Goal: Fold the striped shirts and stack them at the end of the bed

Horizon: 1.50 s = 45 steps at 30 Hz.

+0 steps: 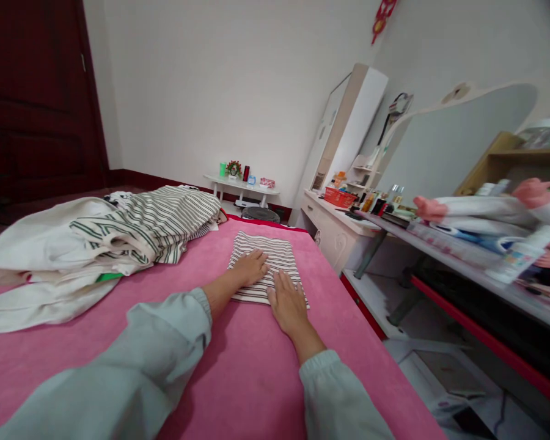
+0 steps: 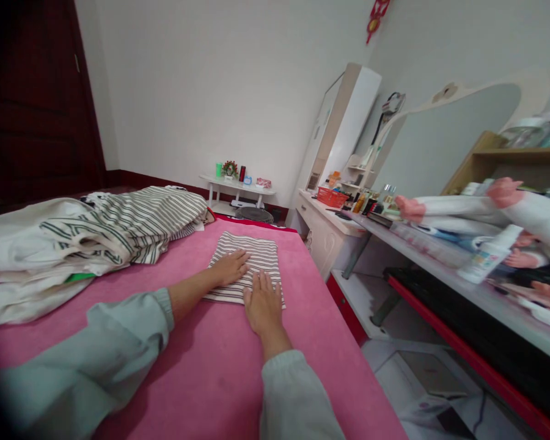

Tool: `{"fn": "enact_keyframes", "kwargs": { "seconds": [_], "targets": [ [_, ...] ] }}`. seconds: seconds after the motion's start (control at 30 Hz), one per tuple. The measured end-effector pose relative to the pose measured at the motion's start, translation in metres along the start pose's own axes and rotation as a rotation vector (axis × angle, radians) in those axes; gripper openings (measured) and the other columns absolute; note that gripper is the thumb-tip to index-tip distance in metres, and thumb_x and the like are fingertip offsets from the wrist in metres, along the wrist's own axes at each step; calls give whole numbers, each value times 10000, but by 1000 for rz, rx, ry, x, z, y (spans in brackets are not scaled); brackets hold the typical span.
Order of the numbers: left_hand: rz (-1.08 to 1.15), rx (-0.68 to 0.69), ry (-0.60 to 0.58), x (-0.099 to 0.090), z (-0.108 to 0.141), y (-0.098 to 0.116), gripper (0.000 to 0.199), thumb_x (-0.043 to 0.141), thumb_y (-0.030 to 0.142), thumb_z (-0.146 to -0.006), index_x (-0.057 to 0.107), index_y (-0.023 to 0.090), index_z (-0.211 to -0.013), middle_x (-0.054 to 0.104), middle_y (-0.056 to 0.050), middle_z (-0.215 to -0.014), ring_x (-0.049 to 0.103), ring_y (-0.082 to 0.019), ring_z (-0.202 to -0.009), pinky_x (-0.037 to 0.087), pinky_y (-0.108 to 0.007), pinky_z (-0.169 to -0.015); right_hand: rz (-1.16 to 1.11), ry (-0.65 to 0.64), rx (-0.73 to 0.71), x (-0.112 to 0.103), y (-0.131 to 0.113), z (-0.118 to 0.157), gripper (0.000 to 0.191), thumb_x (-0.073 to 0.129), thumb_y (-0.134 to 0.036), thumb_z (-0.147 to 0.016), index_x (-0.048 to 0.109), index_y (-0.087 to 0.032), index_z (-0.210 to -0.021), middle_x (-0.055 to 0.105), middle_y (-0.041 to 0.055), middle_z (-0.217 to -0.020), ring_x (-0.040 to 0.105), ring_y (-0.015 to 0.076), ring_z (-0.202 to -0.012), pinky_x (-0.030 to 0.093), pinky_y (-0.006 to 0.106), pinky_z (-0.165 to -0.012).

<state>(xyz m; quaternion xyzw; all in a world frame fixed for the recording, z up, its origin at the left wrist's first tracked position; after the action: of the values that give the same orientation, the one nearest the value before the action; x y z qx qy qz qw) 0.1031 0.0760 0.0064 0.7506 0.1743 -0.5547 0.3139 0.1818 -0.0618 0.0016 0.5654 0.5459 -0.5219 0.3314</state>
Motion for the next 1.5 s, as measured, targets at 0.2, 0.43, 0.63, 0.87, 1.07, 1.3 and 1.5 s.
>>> {"fn": "enact_keyframes", "kwargs": {
  "seconds": [0.2,0.43,0.63,0.87,1.07,1.3,1.5],
  "targets": [
    [-8,-136,-1,3,-44,-46,643,309,587,-903,351,226,-1433,237,-122,-1543,165,-319,-1425,139,-512,-1126,-26,-24,20,2,1,-2,562,294,-423,-951,326,-186,-1459,231,70,-1536,181,247,-1428,116,504,-1147],
    [-3,-240,-7,2,-52,-58,680,296,601,-892,328,206,-1445,214,-121,-1550,152,-305,-1429,114,-500,-1136,-28,-15,33,2,2,-2,552,303,-427,-946,331,-220,-1457,238,41,-1536,191,236,-1426,117,492,-1148],
    [-20,-444,38,2,-19,-27,717,391,481,-867,329,30,-1421,229,-254,-1509,200,-378,-1402,198,-525,-1107,-28,-17,31,2,1,-3,539,313,-396,-942,349,-210,-1448,265,51,-1527,204,223,-1423,139,490,-1145],
    [15,-437,218,0,23,-9,685,307,508,-891,352,84,-1427,260,-178,-1524,175,-333,-1419,118,-472,-1146,-32,-68,69,-2,1,-5,543,325,-398,-936,361,-201,-1440,260,72,-1527,216,253,-1419,171,519,-1132],
    [42,-440,224,-1,24,-9,684,316,490,-890,353,65,-1425,263,-188,-1519,170,-340,-1419,112,-470,-1145,-193,-80,26,-6,-2,-58,587,236,-456,-959,378,-132,-1428,312,123,-1504,255,233,-1406,219,433,-1133],
    [22,-447,206,0,21,-10,703,325,493,-879,355,53,-1427,271,-187,-1517,171,-355,-1416,119,-483,-1145,-24,-114,90,27,35,-138,668,285,-549,-939,276,-149,-1474,150,114,-1559,117,273,-1438,128,471,-1141],
    [-22,-462,200,3,18,-11,709,317,526,-876,362,88,-1432,268,-159,-1524,179,-337,-1418,126,-472,-1148,19,-130,125,38,56,-174,680,239,-575,-936,279,-159,-1472,181,121,-1554,156,253,-1428,138,426,-1136]
  ]
}}
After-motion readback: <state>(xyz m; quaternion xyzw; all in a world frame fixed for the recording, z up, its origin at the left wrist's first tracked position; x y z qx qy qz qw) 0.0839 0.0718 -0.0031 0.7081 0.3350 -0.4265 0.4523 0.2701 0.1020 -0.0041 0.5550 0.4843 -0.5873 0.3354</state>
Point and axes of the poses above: each hand's wrist, its own z-axis away from the middle knuckle, its own x-axis out of the palm, y = z × x, the point moved 4 cm from there along -z, towards the middle knuckle
